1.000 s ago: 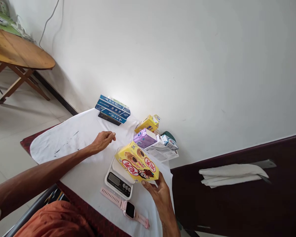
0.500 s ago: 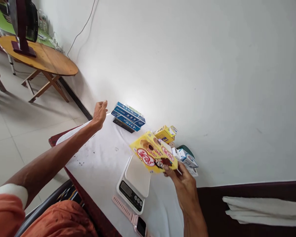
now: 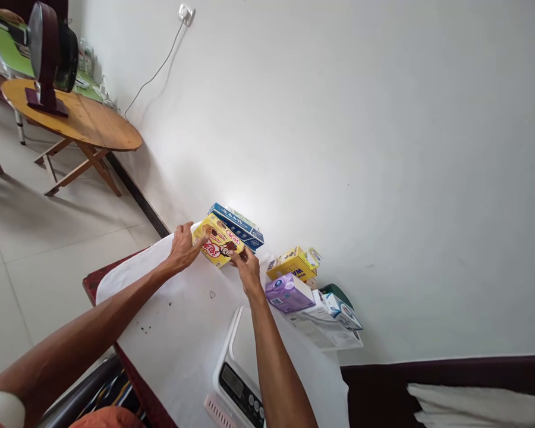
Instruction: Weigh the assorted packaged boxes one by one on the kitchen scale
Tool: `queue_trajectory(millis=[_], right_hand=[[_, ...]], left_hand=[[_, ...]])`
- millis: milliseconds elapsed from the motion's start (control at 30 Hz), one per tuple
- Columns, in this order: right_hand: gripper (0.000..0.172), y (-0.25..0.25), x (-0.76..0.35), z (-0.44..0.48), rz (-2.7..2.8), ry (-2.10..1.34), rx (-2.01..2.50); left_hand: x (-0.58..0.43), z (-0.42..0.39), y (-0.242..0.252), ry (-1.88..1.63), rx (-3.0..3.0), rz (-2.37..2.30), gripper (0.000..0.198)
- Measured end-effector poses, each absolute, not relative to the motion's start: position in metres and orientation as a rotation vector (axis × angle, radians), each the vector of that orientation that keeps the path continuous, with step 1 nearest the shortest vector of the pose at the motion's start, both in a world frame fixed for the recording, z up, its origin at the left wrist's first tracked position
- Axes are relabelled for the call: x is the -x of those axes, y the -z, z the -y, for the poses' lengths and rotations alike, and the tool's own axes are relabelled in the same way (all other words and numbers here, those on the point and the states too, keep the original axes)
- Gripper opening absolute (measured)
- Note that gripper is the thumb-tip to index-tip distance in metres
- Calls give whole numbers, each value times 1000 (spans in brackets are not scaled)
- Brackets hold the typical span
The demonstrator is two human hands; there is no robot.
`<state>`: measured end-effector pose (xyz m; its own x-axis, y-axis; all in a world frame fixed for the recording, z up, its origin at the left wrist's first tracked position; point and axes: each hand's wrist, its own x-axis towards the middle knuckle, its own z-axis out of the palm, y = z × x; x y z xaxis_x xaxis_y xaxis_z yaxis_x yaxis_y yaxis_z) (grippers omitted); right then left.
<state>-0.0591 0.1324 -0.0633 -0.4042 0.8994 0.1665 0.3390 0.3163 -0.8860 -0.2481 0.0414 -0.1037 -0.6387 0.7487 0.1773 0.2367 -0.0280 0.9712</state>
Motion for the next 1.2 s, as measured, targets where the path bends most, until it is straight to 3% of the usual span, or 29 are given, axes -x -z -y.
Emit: queue_trajectory(millis=[133,333,533,700,900,1200], right_hand=[[56,65,59,-127,1905,-996,1098],[54,66,16,-104,1985,-790,1167],[42,48,-79,-99,2036,-349,1382],[62,29,-131,-125,2097,23,1575],[84,25,-136,-169,2284,186,1774],[71,23,-126,-181,2471,394,1867]], left_hand=[[246,-46,114,-1511,-1202,-1871,72],[246,-47,117,-1570,-1184,-1931,68],[240,-44,113,-1546,-1279,-1913,46],[240,-45,115,-1378,-1397,-1952,34],[242,-48,122,-1313,-1460,-1970,32],[240,-54,127,-1283,-1488,-1974,35]])
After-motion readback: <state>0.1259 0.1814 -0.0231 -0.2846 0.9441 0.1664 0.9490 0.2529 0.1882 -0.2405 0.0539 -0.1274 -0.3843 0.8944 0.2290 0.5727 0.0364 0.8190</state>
